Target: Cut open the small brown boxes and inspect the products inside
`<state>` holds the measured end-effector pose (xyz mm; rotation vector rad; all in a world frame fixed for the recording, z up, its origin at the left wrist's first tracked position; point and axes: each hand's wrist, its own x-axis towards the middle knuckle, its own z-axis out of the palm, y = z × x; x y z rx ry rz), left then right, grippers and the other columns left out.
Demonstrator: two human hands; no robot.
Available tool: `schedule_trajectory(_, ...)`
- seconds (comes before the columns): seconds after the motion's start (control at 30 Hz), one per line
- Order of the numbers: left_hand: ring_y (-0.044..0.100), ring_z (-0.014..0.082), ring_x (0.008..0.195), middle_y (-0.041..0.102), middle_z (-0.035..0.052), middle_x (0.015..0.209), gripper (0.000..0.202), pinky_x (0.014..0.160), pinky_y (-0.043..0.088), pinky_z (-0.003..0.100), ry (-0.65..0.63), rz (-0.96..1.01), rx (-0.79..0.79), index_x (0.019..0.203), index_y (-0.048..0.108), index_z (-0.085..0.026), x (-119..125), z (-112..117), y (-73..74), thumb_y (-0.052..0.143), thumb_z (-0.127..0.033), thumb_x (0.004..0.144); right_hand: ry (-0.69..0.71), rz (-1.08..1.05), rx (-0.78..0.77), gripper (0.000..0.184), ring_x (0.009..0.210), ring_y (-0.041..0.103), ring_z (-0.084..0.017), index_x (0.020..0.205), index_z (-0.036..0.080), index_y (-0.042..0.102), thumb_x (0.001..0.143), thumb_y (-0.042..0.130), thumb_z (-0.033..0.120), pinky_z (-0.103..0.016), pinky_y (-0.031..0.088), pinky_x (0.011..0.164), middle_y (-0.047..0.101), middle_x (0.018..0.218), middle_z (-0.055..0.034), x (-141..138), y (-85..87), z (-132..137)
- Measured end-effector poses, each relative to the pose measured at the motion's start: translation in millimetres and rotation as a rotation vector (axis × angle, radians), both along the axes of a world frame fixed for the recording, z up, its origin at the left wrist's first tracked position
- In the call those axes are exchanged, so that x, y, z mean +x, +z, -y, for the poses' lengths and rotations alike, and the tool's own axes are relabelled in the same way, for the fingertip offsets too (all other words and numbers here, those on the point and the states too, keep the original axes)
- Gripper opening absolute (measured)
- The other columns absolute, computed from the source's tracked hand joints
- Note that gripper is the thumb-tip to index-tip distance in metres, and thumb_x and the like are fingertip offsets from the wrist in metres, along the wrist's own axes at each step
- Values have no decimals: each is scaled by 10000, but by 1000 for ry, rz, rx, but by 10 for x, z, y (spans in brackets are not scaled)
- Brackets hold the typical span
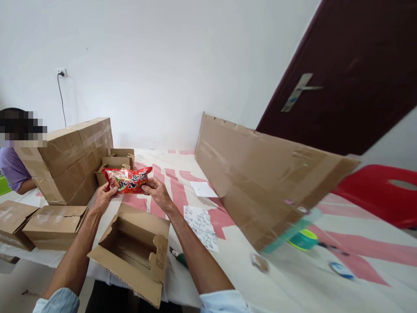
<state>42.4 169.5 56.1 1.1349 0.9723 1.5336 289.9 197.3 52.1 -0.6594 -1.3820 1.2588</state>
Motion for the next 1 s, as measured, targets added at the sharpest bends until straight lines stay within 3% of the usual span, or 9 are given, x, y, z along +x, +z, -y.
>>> schedule_trajectory(0.2,725,208,725,809,72,928,615,654,576,296,-6,-10,79,1007,810,-154,-14,15,212,985,-524,547,-26,0,56,416,894,707,-225,933,237,651,699,901,474,-365,567,779,782,953,-31,21,222,62)
schedule_trajectory(0.37,719,218,806,796,64,952,607,718,591,305,-9,-29,146,1033,807,-154,-24,48,396,984,-508,573,-80,-44,126,427,901,717,-240,891,243,642,690,913,505,-409,594,819,779,936,-35,14,395,116)
schedule_trajectory(0.57,707,243,925,786,49,962,526,802,562,308,7,-63,171,994,812,-172,-74,87,430,990,-428,570,-164,-38,180,427,784,667,-216,785,246,604,676,928,502,-423,607,783,715,807,-7,34,362,85)
schedule_trajectory(0.7,694,217,830,775,31,853,416,724,526,277,5,-95,91,884,810,-169,-82,158,191,973,-410,587,-80,85,99,453,685,604,-177,687,238,570,638,938,498,-351,560,673,645,701,14,92,146,41)
schedule_trajectory(0.87,690,183,676,784,57,817,461,636,503,264,-29,-113,-88,898,804,-154,-72,201,-322,949,-462,587,95,196,-25,493,722,661,-189,881,188,722,616,928,548,-330,548,659,748,847,-43,161,-127,61)
schedule_trajectory(1.0,660,164,585,754,65,722,447,591,491,262,-28,-121,-183,834,781,-137,-105,180,-664,930,-477,585,168,306,-104,473,616,634,-163,751,173,711,682,868,614,-315,527,608,724,711,-39,196,-293,30)
